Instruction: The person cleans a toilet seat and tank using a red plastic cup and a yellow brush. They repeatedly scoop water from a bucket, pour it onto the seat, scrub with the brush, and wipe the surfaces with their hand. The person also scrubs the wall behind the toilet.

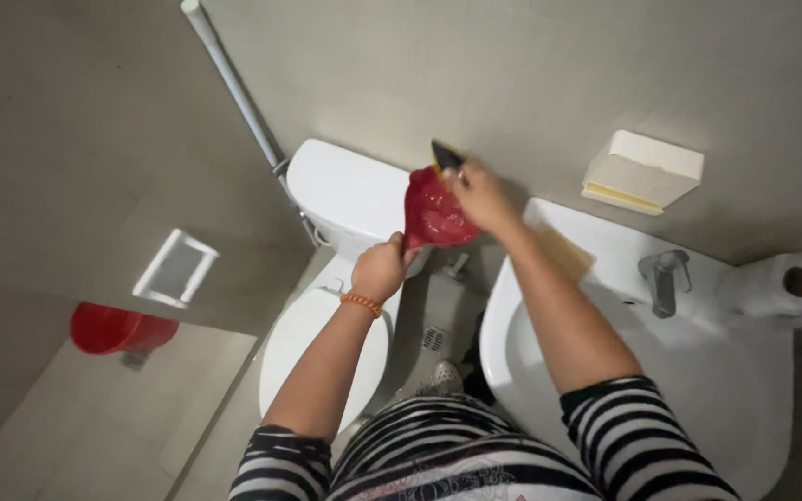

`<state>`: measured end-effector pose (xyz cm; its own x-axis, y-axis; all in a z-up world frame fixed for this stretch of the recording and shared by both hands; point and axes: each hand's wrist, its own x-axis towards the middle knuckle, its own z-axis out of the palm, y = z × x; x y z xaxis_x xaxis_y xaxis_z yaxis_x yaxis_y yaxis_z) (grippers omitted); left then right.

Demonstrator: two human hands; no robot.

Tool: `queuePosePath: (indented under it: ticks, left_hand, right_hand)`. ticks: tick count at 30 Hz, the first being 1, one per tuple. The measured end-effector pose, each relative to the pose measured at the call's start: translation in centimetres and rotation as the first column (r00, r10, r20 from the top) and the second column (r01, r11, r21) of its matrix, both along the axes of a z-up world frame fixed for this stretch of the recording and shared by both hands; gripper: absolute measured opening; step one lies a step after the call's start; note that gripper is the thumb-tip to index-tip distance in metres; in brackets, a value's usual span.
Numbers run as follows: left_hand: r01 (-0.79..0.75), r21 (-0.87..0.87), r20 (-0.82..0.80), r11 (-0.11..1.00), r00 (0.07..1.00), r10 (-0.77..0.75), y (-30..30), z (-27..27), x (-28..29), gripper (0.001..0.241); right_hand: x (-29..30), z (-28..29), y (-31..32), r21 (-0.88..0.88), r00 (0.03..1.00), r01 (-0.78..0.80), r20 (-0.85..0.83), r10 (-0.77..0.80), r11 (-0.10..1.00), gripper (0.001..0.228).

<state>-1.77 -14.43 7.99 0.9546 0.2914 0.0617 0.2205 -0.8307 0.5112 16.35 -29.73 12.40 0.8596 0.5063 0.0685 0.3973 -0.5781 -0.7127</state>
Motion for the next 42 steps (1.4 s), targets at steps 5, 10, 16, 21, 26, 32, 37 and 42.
queuePosePath:
  ticks: [5, 10, 16, 21, 26, 32, 37, 42]
  left_hand:
    - [0.046, -0.024, 0.039, 0.999, 0.998, -0.045, -1.6, 2.0, 1.9, 0.043]
    - [0.084, -0.002, 0.008, 0.996, 0.996, -0.084, -2.6, 4.5, 3.3, 0.046]
    - [0.066, -0.013, -0.060, 0.998, 0.996, -0.067, -3.8, 2.1, 4.8, 0.045]
    - [0.050, -0.017, -0.073, 0.999, 0.996, -0.051, -3.5, 1.0, 3.8, 0.046]
    - [0.007, -0.041, -0.166, 0.999, 0.986, -0.014, -2.5, 0.4, 2.4, 0.048]
    - [-0.039, -0.061, -0.134, 0.997, 0.991, 0.031, -2.1, -0.3, 2.4, 0.048]
    - [-0.071, -0.067, -0.166, 0.995, 0.984, 0.059, -2.7, 1.1, 2.5, 0.048]
    - [-0.038, -0.032, -0.156, 0.999, 0.987, 0.033, -2.1, -0.4, 1.7, 0.048]
  right_hand:
    - [-0.8, 13.1, -4.8, -0.112, 0.915, 0.118, 0.398, -0.064, 0.987, 0.049]
    - [1.4, 18.0, -9.3, 0.072, 0.539, 0.213, 0.823, -0.179, 0.974, 0.041]
    - [4.3, 6.7, -8.8, 0.076, 0.580, 0.301, 0.777, -0.246, 0.951, 0.047]
    - [4.4, -1.4, -7.0, -0.114, 0.736, 0.356, 0.646, -0.203, 0.928, 0.054]
    - [5.2, -0.7, -7.5, -0.213, 0.773, 0.268, 0.629, -0.078, 0.940, 0.055]
    - [3.9, 14.9, -7.2, 0.228, 0.697, 0.231, 0.640, -0.324, 0.946, 0.052]
    - [3.3, 13.5, -4.4, -0.009, 0.652, 0.376, 0.713, -0.257, 0.927, 0.052]
    - [4.5, 0.0, -2.7, -0.043, 0.789, 0.268, 0.584, -0.194, 0.962, 0.054]
